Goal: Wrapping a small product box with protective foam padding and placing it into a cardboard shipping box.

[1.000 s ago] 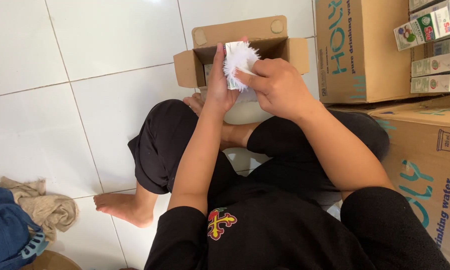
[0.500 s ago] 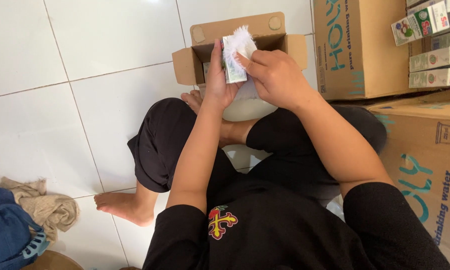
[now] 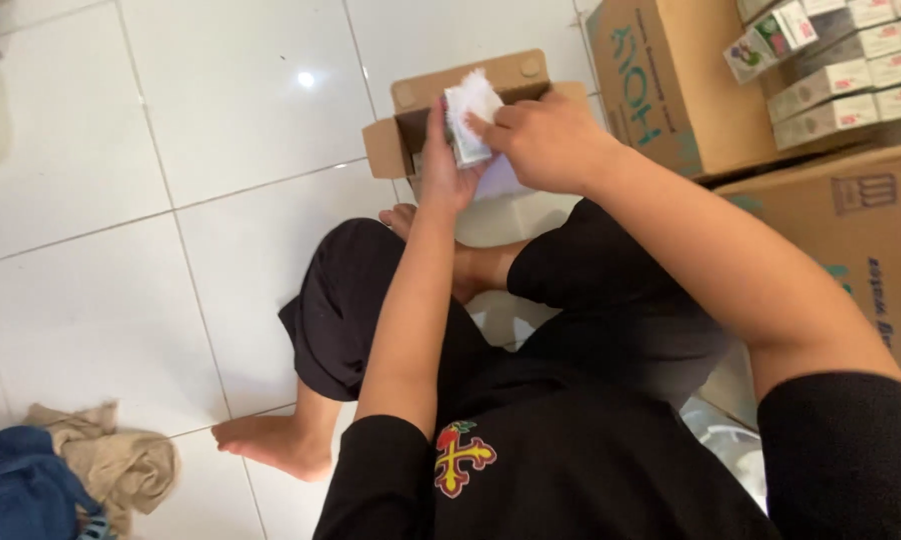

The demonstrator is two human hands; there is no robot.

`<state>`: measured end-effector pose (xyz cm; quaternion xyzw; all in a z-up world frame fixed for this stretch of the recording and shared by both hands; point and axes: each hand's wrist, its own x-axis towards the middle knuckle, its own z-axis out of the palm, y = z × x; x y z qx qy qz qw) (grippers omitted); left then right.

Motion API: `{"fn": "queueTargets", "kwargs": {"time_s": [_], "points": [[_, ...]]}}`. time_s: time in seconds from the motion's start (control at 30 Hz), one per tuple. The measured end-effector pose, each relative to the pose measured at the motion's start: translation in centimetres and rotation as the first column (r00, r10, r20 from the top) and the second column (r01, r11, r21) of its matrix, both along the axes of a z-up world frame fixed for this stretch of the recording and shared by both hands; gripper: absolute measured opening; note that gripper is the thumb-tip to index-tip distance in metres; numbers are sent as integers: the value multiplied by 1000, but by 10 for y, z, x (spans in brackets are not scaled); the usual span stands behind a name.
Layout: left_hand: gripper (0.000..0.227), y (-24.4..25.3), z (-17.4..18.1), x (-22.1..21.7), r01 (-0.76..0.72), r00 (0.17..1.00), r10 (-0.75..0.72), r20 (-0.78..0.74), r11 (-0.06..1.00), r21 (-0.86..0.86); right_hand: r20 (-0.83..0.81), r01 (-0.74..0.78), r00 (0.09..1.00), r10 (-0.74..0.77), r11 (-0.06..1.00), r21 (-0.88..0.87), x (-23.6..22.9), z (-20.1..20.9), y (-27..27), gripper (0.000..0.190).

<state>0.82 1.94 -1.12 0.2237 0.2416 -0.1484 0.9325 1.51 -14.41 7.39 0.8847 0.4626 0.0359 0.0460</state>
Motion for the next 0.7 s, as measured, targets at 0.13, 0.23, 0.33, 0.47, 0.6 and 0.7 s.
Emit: {"fn": "queueTargets", "kwargs": {"time_s": [0.13,0.23,0.33,0.47,0.6,0.7], "points": [[57,2,2,-6,-5,998,9,65,999,-52,-77,1,997,-9,994,-105,3,8,13,63],[64,0,-9,0,-20,998,23,63,998,-55,-96,20,995,-21,1000,-14,3,8,10,64],[65,-3,-37,3,30,990,-27,139,999,-15,-14,-14,1000,19,954,301,-7,10,0,13],[68,-3,-50,9,40,992,-40,119,999,5,-101,-6,994,52,912,409,-1,9,-8,14],[71,-2,-63,9,41,992,-40,117,999,1,-133,-2,989,66,903,430,-1,4,-5,15],[68,0,-54,5,3,995,3,95,998,-59,-136,-8,988,70,911,413,0,0,0,18]]}}
